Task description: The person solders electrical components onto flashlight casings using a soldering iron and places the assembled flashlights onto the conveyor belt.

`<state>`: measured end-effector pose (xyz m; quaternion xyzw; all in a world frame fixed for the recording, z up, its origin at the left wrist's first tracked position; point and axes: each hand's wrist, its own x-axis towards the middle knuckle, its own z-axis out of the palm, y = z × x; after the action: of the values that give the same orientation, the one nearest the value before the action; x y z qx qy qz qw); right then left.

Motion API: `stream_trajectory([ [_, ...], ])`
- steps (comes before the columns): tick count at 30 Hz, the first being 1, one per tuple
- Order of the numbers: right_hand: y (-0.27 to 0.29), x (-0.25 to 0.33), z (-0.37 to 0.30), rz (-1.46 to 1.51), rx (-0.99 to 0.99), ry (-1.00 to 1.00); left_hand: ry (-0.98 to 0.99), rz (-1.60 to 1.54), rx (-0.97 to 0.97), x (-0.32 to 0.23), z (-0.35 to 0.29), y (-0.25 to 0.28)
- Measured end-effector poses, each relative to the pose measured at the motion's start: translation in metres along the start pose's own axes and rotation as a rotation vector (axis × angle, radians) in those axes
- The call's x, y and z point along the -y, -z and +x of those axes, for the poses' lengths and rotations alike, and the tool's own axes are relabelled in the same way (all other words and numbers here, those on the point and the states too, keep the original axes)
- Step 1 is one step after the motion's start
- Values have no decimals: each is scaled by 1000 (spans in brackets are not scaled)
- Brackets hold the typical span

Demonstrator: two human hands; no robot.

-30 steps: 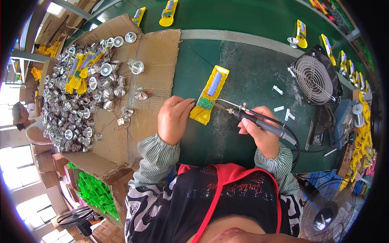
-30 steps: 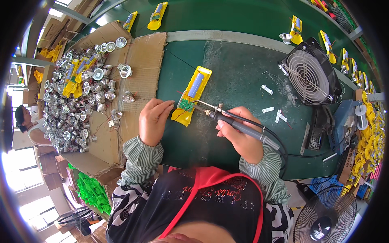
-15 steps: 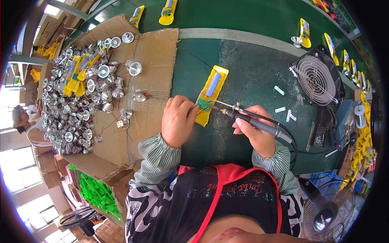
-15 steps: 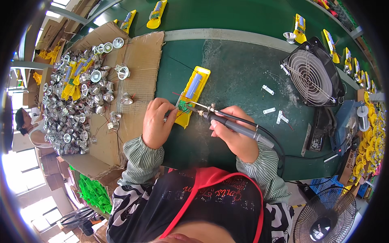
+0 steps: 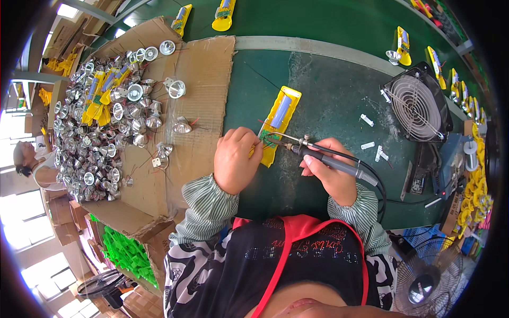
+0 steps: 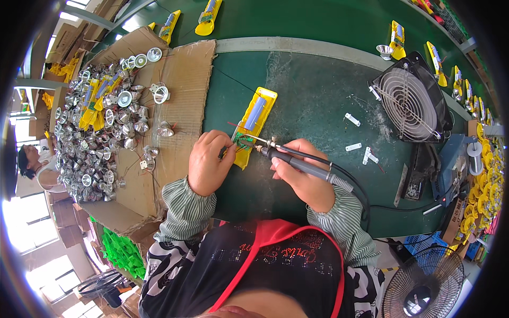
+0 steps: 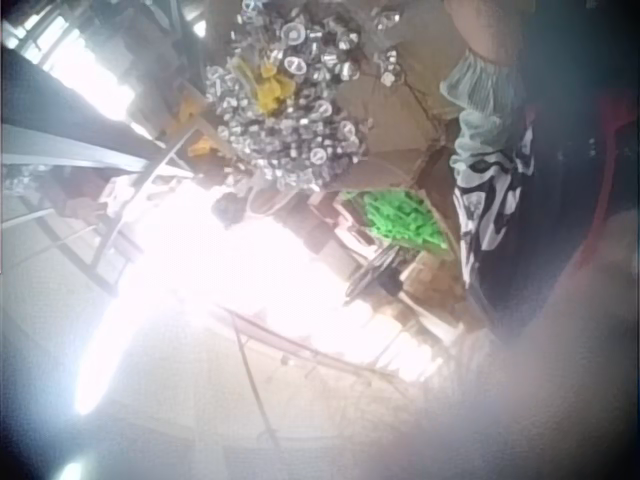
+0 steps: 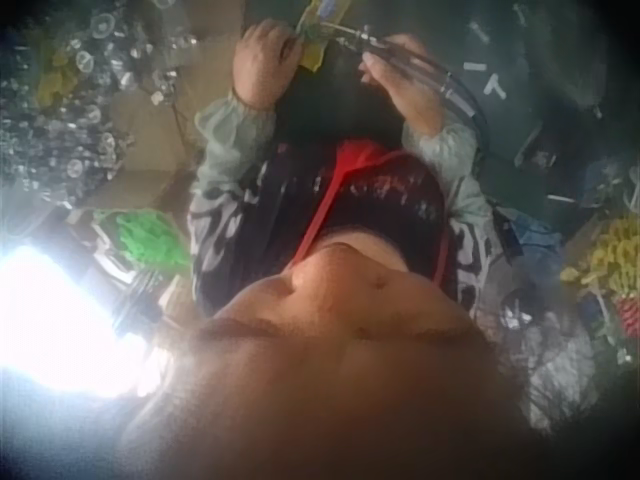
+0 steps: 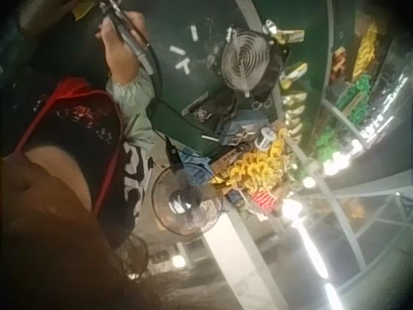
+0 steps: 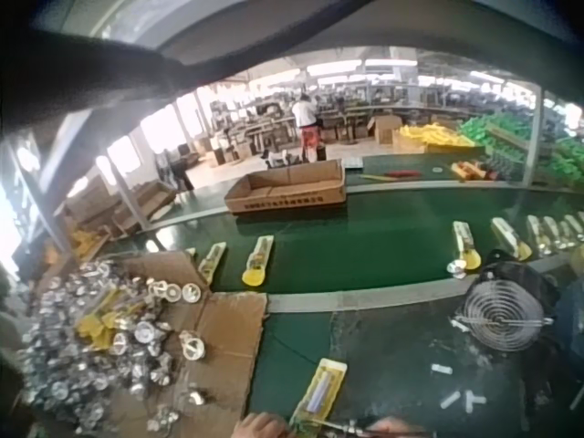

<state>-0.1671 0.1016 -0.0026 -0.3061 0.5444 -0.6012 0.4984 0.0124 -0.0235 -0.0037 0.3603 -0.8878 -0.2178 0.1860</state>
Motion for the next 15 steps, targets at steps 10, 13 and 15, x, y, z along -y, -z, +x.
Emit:
stream_trajectory([
  [10, 5, 3, -3, 21, -36, 34, -8, -17, 6, 1, 3, -3],
  [13, 9, 8, -2, 11, -38, 39, -4, -15, 7, 1, 6, 1],
  [15, 10, 9, -3, 21, -42, 41, 1, -8, 0, 0, 6, 2],
])
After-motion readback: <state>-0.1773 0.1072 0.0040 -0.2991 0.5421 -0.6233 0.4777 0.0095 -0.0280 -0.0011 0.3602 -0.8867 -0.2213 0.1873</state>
